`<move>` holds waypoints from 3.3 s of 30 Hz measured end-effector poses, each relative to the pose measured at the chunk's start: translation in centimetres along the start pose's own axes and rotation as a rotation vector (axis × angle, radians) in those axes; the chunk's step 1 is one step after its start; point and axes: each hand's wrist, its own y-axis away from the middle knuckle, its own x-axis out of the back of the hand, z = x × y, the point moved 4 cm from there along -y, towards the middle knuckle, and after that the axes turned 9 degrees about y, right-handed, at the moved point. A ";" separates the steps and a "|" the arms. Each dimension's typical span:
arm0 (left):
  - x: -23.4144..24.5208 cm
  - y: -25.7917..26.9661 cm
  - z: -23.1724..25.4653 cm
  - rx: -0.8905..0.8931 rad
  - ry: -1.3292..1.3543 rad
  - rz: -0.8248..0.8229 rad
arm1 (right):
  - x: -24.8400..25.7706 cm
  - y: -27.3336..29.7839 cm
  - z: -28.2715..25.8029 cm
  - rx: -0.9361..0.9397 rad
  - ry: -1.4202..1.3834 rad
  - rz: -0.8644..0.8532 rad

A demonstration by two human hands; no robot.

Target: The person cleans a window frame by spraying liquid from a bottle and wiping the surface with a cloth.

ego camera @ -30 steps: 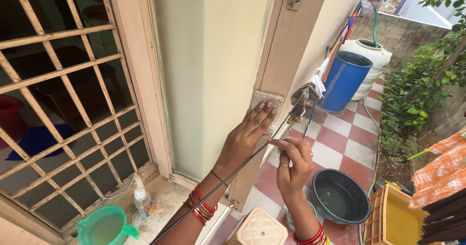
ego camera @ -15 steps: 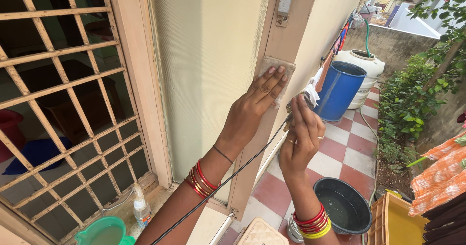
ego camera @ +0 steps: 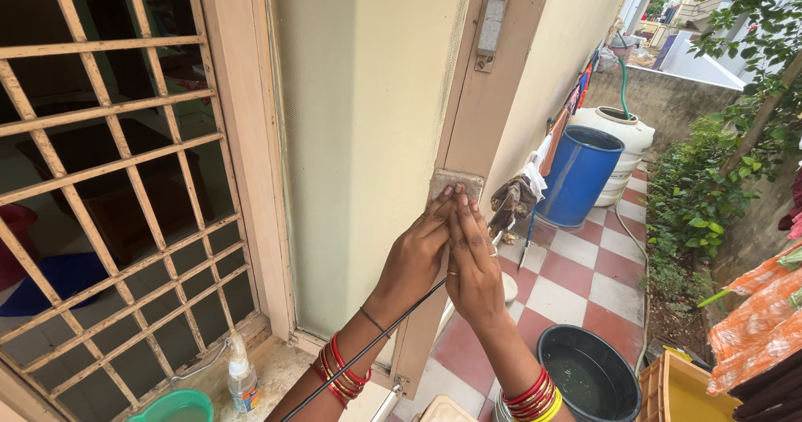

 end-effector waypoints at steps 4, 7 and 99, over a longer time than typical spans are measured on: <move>0.9 -0.8 -1.3 0.165 0.256 0.000 | -0.6 -0.6 -0.3 -0.044 0.032 -0.032; 1.8 -1.0 -2.7 0.273 0.527 -0.008 | -0.9 -1.4 -0.8 -0.072 0.103 -0.047; 5.9 -11.4 5.7 0.194 0.225 0.091 | 6.4 -21.8 7.5 0.442 0.806 0.149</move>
